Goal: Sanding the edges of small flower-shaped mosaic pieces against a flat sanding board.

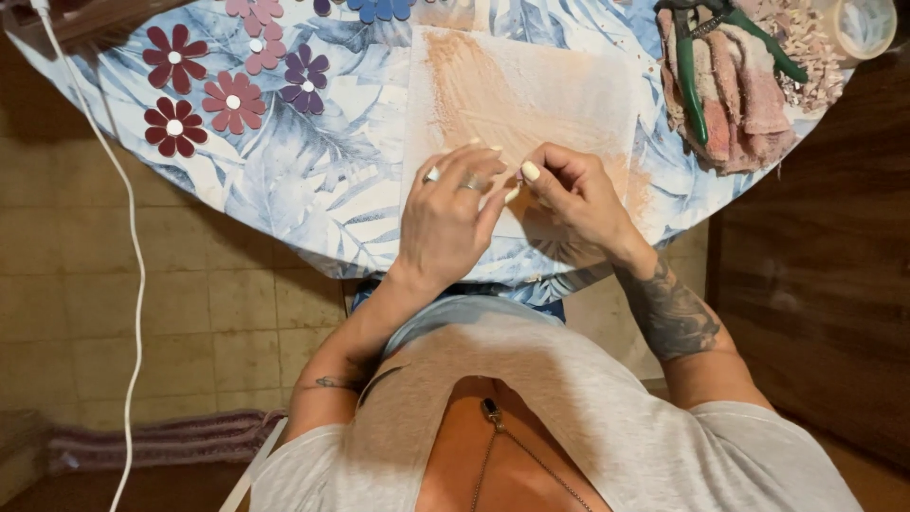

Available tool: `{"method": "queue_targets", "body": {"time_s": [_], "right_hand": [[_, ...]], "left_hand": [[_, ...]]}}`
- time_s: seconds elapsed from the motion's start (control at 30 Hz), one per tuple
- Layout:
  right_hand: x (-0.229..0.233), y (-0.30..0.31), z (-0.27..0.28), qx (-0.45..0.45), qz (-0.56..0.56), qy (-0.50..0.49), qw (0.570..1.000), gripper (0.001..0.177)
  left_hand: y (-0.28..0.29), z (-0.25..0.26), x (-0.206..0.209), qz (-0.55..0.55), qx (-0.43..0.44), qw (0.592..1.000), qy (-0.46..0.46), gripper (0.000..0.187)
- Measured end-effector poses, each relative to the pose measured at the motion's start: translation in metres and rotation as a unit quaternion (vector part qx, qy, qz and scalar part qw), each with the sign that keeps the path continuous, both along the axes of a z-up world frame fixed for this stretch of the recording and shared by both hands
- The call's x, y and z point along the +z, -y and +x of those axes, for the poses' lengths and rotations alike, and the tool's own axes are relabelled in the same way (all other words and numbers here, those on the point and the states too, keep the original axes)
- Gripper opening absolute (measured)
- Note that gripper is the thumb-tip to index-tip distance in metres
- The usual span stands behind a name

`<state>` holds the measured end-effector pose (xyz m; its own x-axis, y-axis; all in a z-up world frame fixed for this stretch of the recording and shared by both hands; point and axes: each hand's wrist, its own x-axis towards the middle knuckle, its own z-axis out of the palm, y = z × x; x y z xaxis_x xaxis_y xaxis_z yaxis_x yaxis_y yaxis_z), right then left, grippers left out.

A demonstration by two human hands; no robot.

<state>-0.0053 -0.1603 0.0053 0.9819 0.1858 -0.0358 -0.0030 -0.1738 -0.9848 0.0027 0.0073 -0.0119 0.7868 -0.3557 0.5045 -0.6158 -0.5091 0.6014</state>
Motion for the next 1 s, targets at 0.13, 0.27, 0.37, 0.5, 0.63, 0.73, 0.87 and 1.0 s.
{"method": "queue_targets", "body": {"time_s": [0.13,0.27,0.37,0.5,0.63,0.73,0.87,1.0], "right_hand": [[0.002,0.003,0.017,0.020,-0.032,0.023,0.999,0.019],[-0.004,0.001,0.050,0.126,-0.323,0.239,0.907,0.016],[-0.016,-0.013,0.078,0.194,-0.412,0.342,0.822,0.012],[-0.024,-0.029,0.092,0.253,-0.443,0.396,0.763,0.008],[-0.005,0.026,0.064,0.237,-0.453,0.336,0.791,0.009],[-0.009,0.078,0.042,0.235,-0.543,0.252,0.766,0.010],[-0.021,0.069,0.046,0.183,-0.479,0.324,0.795,0.008],[-0.034,-0.002,0.087,0.217,-0.395,0.417,0.789,0.008]], "left_hand": [[-0.006,-0.008,0.002,0.137,0.001,0.990,-0.026,0.035],[-0.009,-0.014,-0.004,0.212,0.022,0.976,-0.048,0.043],[-0.007,-0.016,-0.006,0.247,0.039,0.967,-0.050,0.048],[-0.007,-0.016,-0.006,0.240,0.057,0.968,-0.046,0.046],[-0.007,-0.015,-0.013,0.251,0.044,0.966,-0.044,0.045],[-0.008,-0.014,-0.014,0.246,0.040,0.968,-0.024,0.047],[-0.009,-0.015,-0.013,0.249,0.035,0.968,-0.017,0.045],[-0.008,-0.014,-0.012,0.258,0.037,0.965,-0.026,0.046]]}}
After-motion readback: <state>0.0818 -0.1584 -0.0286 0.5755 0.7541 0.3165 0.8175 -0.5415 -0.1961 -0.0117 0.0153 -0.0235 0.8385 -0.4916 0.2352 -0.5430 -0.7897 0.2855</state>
